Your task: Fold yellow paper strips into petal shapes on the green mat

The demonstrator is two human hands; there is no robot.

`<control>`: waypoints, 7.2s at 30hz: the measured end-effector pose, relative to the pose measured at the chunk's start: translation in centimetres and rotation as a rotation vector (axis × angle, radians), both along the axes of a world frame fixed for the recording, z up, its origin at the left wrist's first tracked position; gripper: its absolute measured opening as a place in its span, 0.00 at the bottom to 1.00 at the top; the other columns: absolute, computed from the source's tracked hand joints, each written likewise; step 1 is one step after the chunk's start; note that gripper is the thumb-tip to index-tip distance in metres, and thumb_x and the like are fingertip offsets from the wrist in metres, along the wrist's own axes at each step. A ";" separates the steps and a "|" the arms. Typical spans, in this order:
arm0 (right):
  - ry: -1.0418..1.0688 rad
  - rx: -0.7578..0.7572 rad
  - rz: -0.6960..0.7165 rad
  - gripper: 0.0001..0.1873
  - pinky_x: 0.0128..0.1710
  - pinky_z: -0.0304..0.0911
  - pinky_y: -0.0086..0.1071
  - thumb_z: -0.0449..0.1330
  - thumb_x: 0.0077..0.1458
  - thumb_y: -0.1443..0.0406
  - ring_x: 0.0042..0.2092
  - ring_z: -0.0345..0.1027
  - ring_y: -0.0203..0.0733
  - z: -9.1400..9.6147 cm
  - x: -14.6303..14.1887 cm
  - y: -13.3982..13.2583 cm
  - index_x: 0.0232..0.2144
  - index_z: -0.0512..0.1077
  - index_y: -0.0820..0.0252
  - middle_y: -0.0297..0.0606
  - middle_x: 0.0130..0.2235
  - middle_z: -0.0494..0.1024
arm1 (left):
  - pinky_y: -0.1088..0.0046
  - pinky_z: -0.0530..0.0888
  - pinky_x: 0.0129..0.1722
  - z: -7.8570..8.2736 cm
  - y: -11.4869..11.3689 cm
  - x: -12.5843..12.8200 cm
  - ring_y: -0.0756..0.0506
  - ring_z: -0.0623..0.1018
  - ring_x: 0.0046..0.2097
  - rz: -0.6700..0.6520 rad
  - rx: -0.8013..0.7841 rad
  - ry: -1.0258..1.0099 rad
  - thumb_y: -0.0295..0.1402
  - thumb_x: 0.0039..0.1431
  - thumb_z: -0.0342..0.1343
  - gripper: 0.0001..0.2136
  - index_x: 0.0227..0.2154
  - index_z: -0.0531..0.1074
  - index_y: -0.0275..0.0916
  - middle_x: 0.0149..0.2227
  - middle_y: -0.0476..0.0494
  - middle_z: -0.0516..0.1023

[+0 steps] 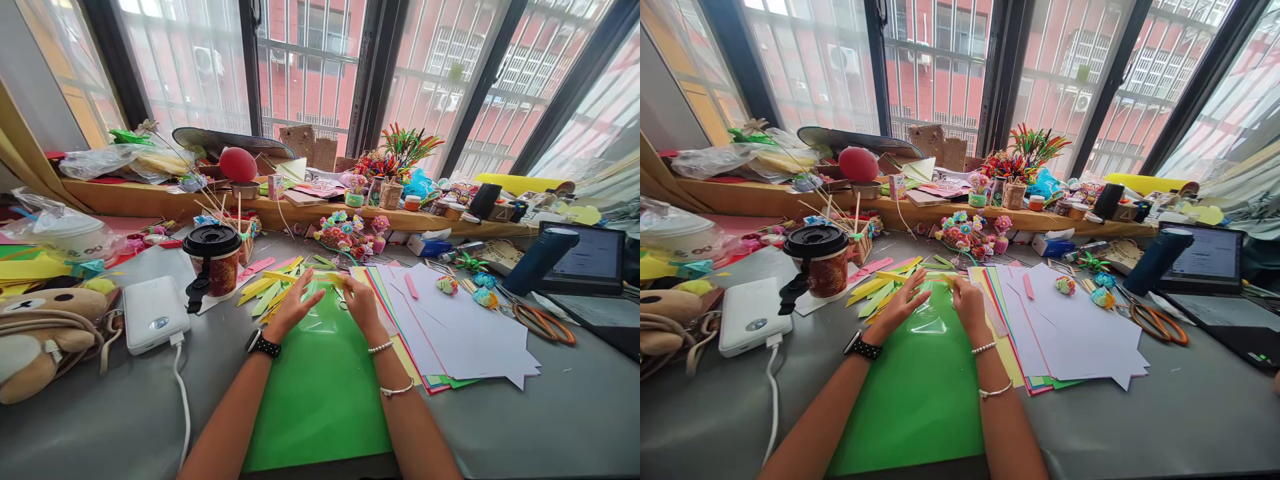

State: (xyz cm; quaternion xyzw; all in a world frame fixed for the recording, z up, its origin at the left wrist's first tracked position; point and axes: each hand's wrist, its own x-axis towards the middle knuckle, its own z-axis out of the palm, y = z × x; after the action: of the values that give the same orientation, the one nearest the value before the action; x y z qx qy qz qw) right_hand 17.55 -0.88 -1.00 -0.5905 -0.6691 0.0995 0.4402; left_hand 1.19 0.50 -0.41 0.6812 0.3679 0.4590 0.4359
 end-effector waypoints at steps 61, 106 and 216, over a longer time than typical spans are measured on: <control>0.241 -0.054 0.603 0.24 0.45 0.62 0.38 0.57 0.45 0.63 0.52 0.55 0.46 1.0 -1.7 -1.4 0.47 0.63 0.51 0.37 0.54 0.59 | 0.70 0.71 0.37 0.8 0.6 -0.4 0.47 0.75 0.33 0.212 -0.305 -0.445 0.39 0.36 0.61 0.16 0.28 0.68 0.33 0.28 0.46 0.75; 0.777 -0.121 0.309 0.10 0.29 0.58 0.29 0.59 0.40 0.59 0.27 0.62 0.34 1.5 -1.8 -1.3 0.20 0.70 0.62 0.32 0.22 0.70 | 0.75 0.72 0.26 1.2 -1.3 1.2 0.47 0.74 0.25 -0.137 -0.176 -0.041 0.40 0.38 0.58 0.10 0.20 0.75 0.38 0.21 0.47 0.75; 0.595 -0.339 0.306 0.16 0.23 0.57 0.26 0.60 0.35 0.55 0.24 0.63 0.34 0.2 -1.8 -0.7 0.21 0.71 0.63 0.34 0.21 0.71 | 0.73 0.69 0.31 0.3 -0.1 0.6 0.50 0.72 0.26 0.209 -0.237 -0.328 0.40 0.35 0.61 0.13 0.20 0.71 0.33 0.22 0.48 0.73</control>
State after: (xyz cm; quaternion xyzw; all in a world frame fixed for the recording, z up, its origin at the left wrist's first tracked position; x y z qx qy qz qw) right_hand 15.71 -1.59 -0.79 -0.4932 -0.5665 0.4407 0.4916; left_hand 1.77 0.43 -0.15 0.4997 0.4120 0.5596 0.5171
